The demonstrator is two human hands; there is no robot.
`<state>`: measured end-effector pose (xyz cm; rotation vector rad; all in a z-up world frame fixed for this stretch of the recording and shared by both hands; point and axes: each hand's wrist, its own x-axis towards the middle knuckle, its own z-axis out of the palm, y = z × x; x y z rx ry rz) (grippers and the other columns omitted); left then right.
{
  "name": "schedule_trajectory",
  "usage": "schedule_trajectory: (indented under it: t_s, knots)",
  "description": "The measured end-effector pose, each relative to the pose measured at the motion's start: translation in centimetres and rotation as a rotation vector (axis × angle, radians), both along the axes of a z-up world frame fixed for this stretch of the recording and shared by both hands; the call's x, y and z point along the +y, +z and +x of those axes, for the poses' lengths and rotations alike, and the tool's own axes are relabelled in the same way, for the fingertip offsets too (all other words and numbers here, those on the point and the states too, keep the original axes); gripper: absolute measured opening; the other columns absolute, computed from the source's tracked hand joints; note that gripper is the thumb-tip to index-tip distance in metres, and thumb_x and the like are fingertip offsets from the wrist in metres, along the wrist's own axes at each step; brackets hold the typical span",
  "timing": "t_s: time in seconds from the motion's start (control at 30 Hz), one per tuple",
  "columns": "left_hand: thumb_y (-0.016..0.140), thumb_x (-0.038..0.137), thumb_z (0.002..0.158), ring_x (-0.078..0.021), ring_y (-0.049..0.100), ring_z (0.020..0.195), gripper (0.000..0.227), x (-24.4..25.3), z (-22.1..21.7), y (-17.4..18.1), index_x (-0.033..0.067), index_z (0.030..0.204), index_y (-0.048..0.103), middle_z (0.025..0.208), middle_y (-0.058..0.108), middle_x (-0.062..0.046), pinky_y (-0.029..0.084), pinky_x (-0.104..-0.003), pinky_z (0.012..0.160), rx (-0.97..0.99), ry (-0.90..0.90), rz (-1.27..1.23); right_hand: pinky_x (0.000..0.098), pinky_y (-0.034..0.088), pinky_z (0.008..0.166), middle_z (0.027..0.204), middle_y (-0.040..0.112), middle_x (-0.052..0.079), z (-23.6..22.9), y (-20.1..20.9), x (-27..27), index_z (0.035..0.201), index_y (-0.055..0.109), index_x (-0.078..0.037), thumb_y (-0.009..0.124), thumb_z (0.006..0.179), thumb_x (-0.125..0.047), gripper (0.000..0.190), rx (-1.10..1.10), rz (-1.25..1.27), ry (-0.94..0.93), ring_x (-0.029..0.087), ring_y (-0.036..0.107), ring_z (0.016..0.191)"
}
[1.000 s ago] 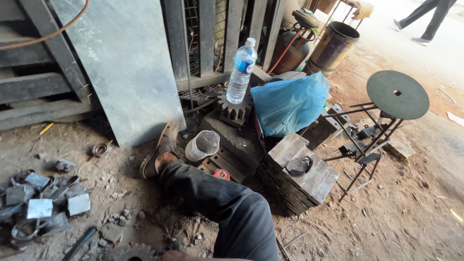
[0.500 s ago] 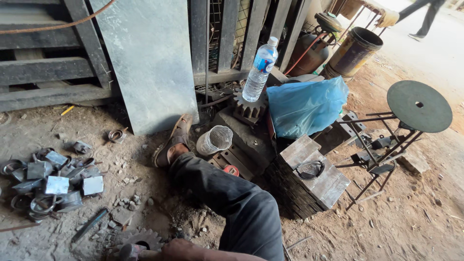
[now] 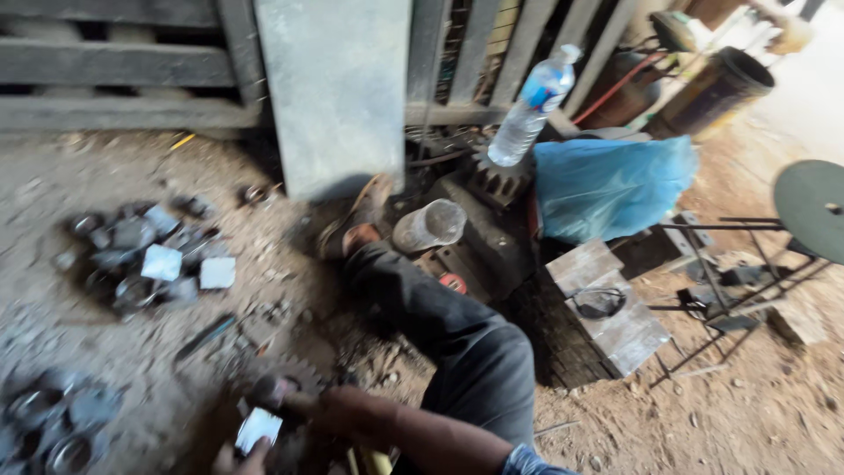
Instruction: The person sits on the ground and repeatedly hammers small metal pieces placed on a gear-like fixture. They pick up pieces from a pile, position them on the fixture, strike them with a hammer, and set them aside.
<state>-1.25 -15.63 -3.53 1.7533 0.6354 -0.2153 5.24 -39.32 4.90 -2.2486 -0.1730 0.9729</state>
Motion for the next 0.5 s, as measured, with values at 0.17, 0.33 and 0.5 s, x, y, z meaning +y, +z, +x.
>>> schedule_trajectory:
  t_s: [0.17, 0.33, 0.5]
  knots:
    - [0.072, -0.003, 0.087, -0.0211, 0.061, 0.084, 0.032, -2.2, 2.0, -4.9, -0.0013, 0.118, 0.062, 0.098, 0.066, -0.009, 0.048, -0.040, 0.069, -0.129, 0.237, -0.334, 0.0425, 0.054, 0.069, 0.089, 0.071, 0.015, 0.0, -0.8, 0.0, 0.104, 0.074, -0.003, 0.067, 0.095, -0.038, 0.037, 0.001, -0.004, 0.022, 0.028, 0.067, 0.080]
    - [0.076, 0.007, 0.074, -0.0241, 0.059, 0.114, 0.070, -3.6, 3.4, -5.8, 0.0011, 0.137, 0.048, 0.123, 0.060, -0.012, 0.048, -0.040, 0.098, -0.208, 0.251, 0.002, 0.0375, 0.049, 0.056, 0.081, 0.067, 0.011, -0.5, 0.8, 0.4, 0.103, 0.074, -0.003, 0.065, 0.099, -0.039, 0.037, 0.041, 0.047, -0.085, 0.021, 0.060, 0.068]
    - [0.078, 0.014, 0.078, -0.0257, 0.062, 0.105, 0.052, -2.7, 3.2, -0.5, 0.0056, 0.127, 0.064, 0.117, 0.069, -0.018, 0.050, -0.041, 0.088, -0.214, 0.086, 0.043, 0.0305, 0.051, 0.048, 0.071, 0.068, 0.000, -1.4, 7.3, 0.7, 0.104, 0.066, -0.010, 0.056, 0.099, -0.043, 0.035, -0.038, 0.117, -0.274, 0.013, 0.061, 0.057]
